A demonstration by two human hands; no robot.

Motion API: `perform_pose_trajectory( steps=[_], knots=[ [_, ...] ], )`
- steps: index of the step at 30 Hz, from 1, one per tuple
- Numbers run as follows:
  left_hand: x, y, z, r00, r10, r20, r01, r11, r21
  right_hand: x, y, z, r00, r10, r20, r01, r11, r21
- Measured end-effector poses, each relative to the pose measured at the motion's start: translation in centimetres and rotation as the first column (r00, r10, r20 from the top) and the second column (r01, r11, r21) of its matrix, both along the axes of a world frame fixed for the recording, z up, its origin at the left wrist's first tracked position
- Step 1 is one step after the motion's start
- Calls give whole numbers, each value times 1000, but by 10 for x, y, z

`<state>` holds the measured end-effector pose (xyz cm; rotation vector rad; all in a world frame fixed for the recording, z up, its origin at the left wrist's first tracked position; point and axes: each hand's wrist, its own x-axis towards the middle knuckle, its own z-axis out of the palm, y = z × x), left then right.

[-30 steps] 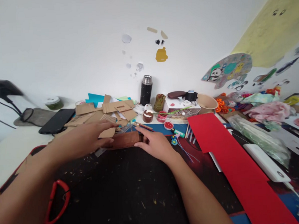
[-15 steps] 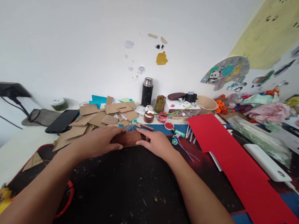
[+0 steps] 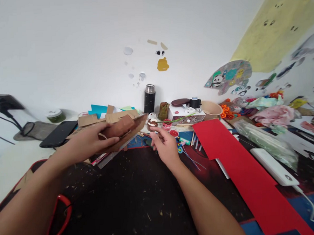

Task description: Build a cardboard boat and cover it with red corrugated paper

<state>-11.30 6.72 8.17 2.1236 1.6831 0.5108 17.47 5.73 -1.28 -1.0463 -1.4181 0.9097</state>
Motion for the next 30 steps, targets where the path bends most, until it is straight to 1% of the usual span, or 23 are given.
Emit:
perform_pose_trajectory(
  steps=[2, 3, 6, 8, 11, 12, 14, 16, 17, 18, 20, 23, 25, 26, 28, 30],
  knots=[
    [3, -1, 2, 996, 60, 59, -61, 998, 8, -5, 3, -4, 993, 15, -118, -23, 997, -67],
    [8, -3, 2, 993, 64, 101, -67, 998, 19, -7, 4, -5, 986, 26, -167, -44, 994, -104],
    [26, -12, -6, 964, 11, 266, -32, 997, 75, -13, 4, -7, 956, 77, -283, -133, 974, -185],
    [39, -18, -16, 945, -13, 327, -8, 998, 65, -16, 2, -5, 938, 119, -326, -189, 963, -192],
    [51, -23, -30, 936, -3, 353, -2, 1000, 13, -17, 0, -4, 927, 147, -344, -227, 952, -207],
    [54, -24, -32, 930, -15, 367, 20, 1000, -11, -17, 0, -4, 928, 141, -345, -227, 948, -223],
    [57, -25, -31, 901, -71, 428, 106, 993, -59, -17, 0, -4, 929, 113, -353, -211, 944, -252],
    [58, -26, -25, 848, -124, 514, 202, 974, -98, -16, 1, -4, 915, 81, -394, -199, 943, -267],
    [59, -26, -21, 821, -128, 557, 231, 966, -119, -16, 1, -3, 900, 73, -429, -209, 937, -280],
    [60, -26, -18, 793, -112, 598, 244, 959, -145, -15, 1, -2, 882, 72, -466, -234, 925, -300],
    [61, -26, -15, 740, -34, 672, 226, 953, -201, -14, -1, 1, 845, 87, -527, -309, 884, -350],
    [62, -22, -19, 659, 106, 744, 121, 962, -245, -15, -5, 5, 794, 144, -591, -429, 821, -377],
    [61, -20, -24, 573, 183, 799, 55, 964, -260, -18, -9, 7, 751, 190, -632, -503, 785, -362],
    [61, -19, -27, 517, 214, 829, 45, 960, -276, -20, -11, 7, 730, 210, -651, -537, 766, -354],
    [60, -16, -31, 403, 265, 876, 68, 946, -317, -23, -14, 6, 693, 250, -676, -599, 721, -348],
    [58, -15, -33, 338, 295, 894, 113, 930, -350, -24, -15, 5, 666, 289, -687, -650, 676, -346]
  ],
)
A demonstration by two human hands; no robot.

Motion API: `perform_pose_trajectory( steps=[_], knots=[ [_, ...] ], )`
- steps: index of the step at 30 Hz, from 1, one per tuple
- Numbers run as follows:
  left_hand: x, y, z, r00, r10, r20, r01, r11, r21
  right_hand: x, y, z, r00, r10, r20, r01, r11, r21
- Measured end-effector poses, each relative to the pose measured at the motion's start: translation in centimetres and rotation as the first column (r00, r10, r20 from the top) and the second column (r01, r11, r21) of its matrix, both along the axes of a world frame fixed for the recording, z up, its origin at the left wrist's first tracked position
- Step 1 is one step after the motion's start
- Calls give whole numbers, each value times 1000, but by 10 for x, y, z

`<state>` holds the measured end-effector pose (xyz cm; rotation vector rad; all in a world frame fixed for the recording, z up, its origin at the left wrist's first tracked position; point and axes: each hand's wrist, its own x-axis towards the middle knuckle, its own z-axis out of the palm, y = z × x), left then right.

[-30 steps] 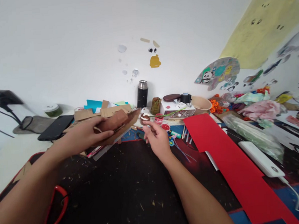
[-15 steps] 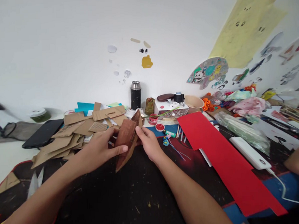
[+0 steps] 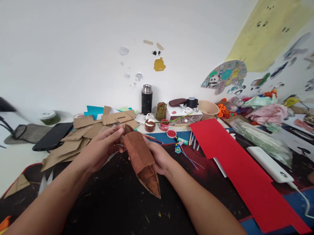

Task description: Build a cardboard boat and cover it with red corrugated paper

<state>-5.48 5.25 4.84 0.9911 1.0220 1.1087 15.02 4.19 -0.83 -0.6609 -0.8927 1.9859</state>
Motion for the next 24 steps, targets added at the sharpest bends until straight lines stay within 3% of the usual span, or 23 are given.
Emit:
perform_pose_trajectory(
  steps=[9, 13, 20, 24],
  knots=[
    [0, 3, 0, 996, -49, 72, 54, 996, -64, 0, 0, -4, 998, 40, 53, -40, 999, 2],
    [-2, 4, 1, 996, -22, 91, 28, 998, -65, -3, 8, -12, 999, -11, 33, 12, 1000, -26],
    [-18, 21, -1, 948, 246, 204, -255, 967, 20, 13, 20, -6, 990, -126, 69, 130, 990, -59],
    [-22, 26, -7, 914, 321, 249, -340, 940, 35, 22, 25, -1, 955, -289, 73, 289, 957, 4]
  ],
)
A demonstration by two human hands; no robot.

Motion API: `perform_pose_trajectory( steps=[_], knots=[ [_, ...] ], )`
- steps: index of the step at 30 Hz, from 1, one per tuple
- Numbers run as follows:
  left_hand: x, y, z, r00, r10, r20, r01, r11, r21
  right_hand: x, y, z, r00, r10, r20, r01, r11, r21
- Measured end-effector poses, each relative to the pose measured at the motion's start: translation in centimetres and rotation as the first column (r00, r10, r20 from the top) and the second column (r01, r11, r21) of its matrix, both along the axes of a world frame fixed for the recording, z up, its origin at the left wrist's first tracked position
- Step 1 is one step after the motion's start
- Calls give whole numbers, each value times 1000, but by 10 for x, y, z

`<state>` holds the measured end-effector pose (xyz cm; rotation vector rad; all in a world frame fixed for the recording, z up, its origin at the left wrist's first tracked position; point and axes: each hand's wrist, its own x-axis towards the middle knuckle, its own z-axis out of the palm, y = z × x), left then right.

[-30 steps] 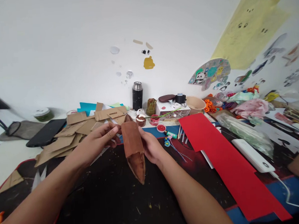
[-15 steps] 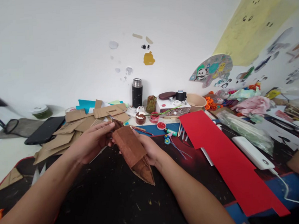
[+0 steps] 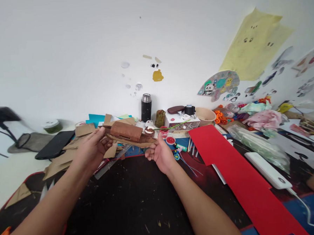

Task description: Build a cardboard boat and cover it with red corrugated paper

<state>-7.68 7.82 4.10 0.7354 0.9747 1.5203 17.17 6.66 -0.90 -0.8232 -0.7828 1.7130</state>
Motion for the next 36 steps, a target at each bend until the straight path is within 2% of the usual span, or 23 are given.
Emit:
perform_pose_trajectory(
  steps=[4, 8, 15, 25, 32, 36],
  knots=[
    [4, -2, -4, 1000, -4, 8, 4, 1000, 5, 3, 5, -4, 992, -122, 32, 117, 983, 142],
    [9, -6, -4, 997, -69, -18, 69, 998, -11, 5, 10, -10, 969, -241, 53, 232, 962, 147],
    [7, -8, 0, 993, -117, -33, 116, 992, -47, 10, 12, -8, 940, -329, 94, 312, 937, 159],
    [13, -7, -3, 995, -103, 11, 104, 991, -81, 12, 15, -9, 930, -362, 56, 351, 924, 149],
    [10, -5, 2, 999, -43, 28, 45, 996, -77, 11, 13, -7, 965, -264, 2, 260, 952, 164],
    [8, -3, 3, 999, -6, 31, 9, 997, -72, 12, 12, -4, 968, -252, -16, 252, 956, 150]
  ],
)
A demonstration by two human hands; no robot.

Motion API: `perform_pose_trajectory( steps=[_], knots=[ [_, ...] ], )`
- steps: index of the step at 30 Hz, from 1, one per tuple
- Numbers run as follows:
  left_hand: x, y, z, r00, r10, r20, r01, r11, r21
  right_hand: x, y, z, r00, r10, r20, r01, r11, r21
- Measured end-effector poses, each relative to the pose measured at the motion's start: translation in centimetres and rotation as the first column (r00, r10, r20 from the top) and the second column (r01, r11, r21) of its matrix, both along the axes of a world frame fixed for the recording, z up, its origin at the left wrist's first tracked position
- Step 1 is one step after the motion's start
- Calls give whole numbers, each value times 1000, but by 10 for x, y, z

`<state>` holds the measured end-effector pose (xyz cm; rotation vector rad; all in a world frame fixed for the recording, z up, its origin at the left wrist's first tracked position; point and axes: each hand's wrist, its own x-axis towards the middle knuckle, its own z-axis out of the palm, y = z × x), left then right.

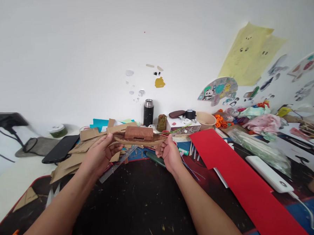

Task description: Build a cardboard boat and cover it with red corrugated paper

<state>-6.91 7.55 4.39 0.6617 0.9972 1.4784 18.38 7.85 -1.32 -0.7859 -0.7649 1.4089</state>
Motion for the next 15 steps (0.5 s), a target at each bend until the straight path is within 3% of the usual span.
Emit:
perform_pose_trajectory(
  steps=[15],
  knots=[
    [5, 0, 2, 999, -33, 2, 33, 996, -83, 2, 4, -3, 995, -103, -3, 102, 994, -36]
  ],
)
